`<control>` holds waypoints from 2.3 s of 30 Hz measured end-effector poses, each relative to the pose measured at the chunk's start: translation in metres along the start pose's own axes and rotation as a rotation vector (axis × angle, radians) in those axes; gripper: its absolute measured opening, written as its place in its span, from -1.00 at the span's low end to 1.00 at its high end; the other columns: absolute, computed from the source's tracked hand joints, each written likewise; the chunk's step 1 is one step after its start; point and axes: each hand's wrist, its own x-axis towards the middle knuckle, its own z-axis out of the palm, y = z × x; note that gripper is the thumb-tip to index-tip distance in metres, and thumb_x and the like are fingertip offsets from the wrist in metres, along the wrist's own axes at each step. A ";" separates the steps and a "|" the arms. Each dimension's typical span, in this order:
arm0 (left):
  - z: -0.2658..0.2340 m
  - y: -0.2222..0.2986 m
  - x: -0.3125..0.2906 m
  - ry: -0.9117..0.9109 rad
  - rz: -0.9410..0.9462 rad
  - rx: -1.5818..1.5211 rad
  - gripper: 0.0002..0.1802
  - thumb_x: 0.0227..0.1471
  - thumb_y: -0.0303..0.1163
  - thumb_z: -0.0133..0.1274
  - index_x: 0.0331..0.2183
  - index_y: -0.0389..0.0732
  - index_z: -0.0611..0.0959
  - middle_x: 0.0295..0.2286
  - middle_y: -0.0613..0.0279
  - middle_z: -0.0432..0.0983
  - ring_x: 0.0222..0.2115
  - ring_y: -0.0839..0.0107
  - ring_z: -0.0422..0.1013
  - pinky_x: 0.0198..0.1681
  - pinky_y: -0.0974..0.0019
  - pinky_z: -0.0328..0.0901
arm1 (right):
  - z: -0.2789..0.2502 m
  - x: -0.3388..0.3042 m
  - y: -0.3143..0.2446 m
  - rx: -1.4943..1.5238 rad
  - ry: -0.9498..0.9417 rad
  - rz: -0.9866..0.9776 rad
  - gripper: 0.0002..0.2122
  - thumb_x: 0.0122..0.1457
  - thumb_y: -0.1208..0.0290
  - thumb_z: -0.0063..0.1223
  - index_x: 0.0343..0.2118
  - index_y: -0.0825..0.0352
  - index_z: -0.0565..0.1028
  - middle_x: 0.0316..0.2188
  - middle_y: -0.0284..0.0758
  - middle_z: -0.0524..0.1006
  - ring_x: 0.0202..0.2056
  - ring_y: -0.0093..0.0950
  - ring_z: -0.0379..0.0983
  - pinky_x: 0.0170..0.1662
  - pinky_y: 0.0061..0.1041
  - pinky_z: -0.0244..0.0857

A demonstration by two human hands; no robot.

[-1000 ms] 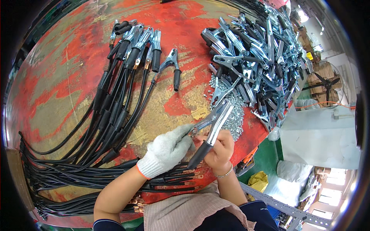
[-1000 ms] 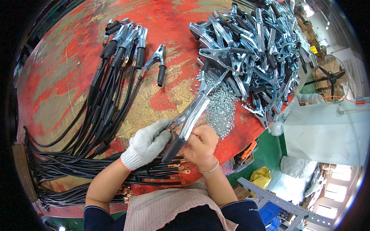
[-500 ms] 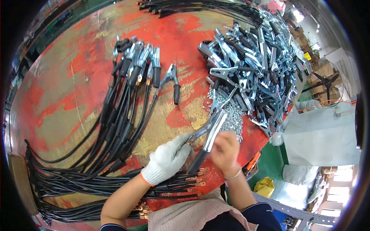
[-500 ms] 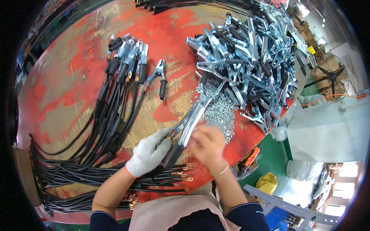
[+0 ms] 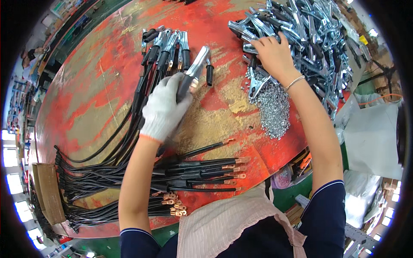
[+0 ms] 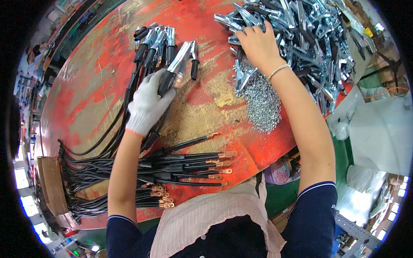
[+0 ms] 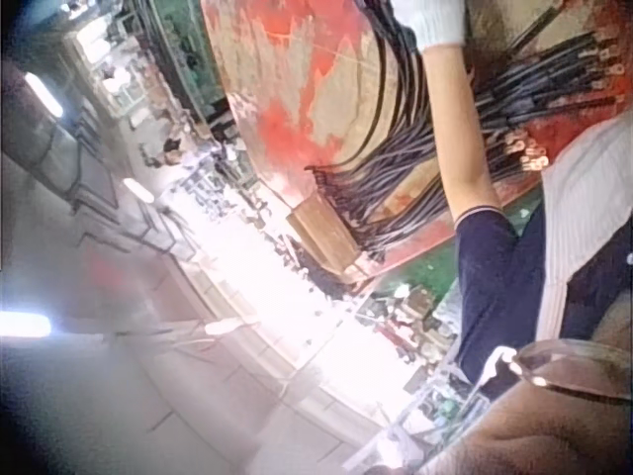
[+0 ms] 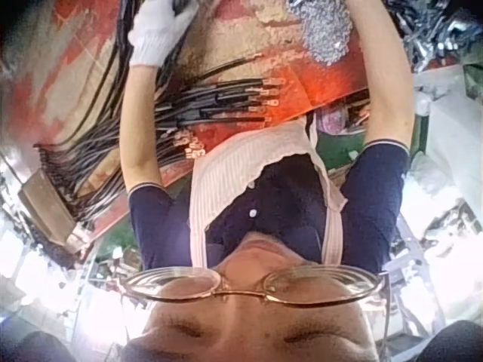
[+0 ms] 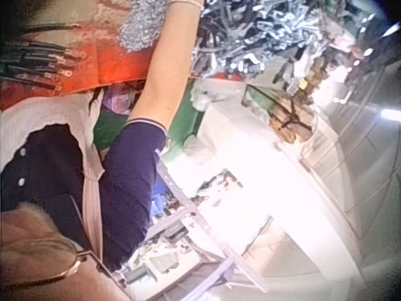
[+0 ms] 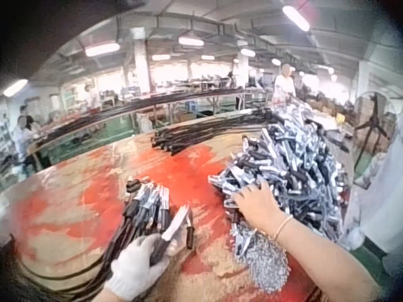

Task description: The person assembles battery booster cables by taking metal clamps from a pile and attaching them onto the cable ends by hand on a work table.

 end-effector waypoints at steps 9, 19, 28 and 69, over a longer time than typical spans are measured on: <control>0.043 0.034 -0.089 -0.169 0.479 0.175 -0.75 -0.07 -0.21 0.12 -0.33 -0.11 0.58 -0.30 0.19 0.53 -0.28 0.22 0.47 -0.23 0.20 0.37 | -0.141 -0.044 -0.030 1.579 0.423 0.561 -0.77 0.03 0.41 0.24 -0.24 0.33 0.53 -0.41 -0.41 0.53 -0.38 -0.66 0.43 -0.30 -0.67 0.27; 0.026 0.023 -0.064 -0.302 0.048 -0.388 -0.76 0.13 -0.30 -0.03 -0.22 -0.26 0.53 -0.56 0.13 0.48 -0.50 0.39 0.45 -0.40 0.37 0.31 | -0.088 -0.171 -0.087 3.040 0.455 1.179 -0.78 0.30 0.19 -0.17 -0.16 0.22 0.40 -0.25 -0.34 0.47 -0.03 -0.34 0.36 0.09 -0.01 0.20; 0.036 0.036 -0.063 -0.530 -0.195 -0.942 -0.79 0.14 -0.40 -0.05 -0.23 -0.30 0.54 -0.54 0.35 0.44 -0.55 0.64 0.30 -0.45 0.50 0.24 | -0.091 -0.162 -0.136 2.473 0.444 1.238 -0.67 0.31 0.19 -0.22 0.05 0.25 0.23 0.04 -0.15 0.34 0.13 -0.15 0.24 0.14 -0.03 0.16; 0.040 0.031 -0.072 -0.489 0.163 -0.669 -0.70 0.10 -0.27 0.01 -0.14 -0.18 0.58 -0.44 0.07 0.56 -0.43 0.30 0.51 -0.32 0.33 0.36 | -0.121 -0.155 -0.159 2.323 0.407 0.922 -0.62 0.28 0.26 -0.11 0.02 0.34 0.12 -0.07 -0.15 0.39 0.03 -0.26 0.38 0.03 -0.36 0.30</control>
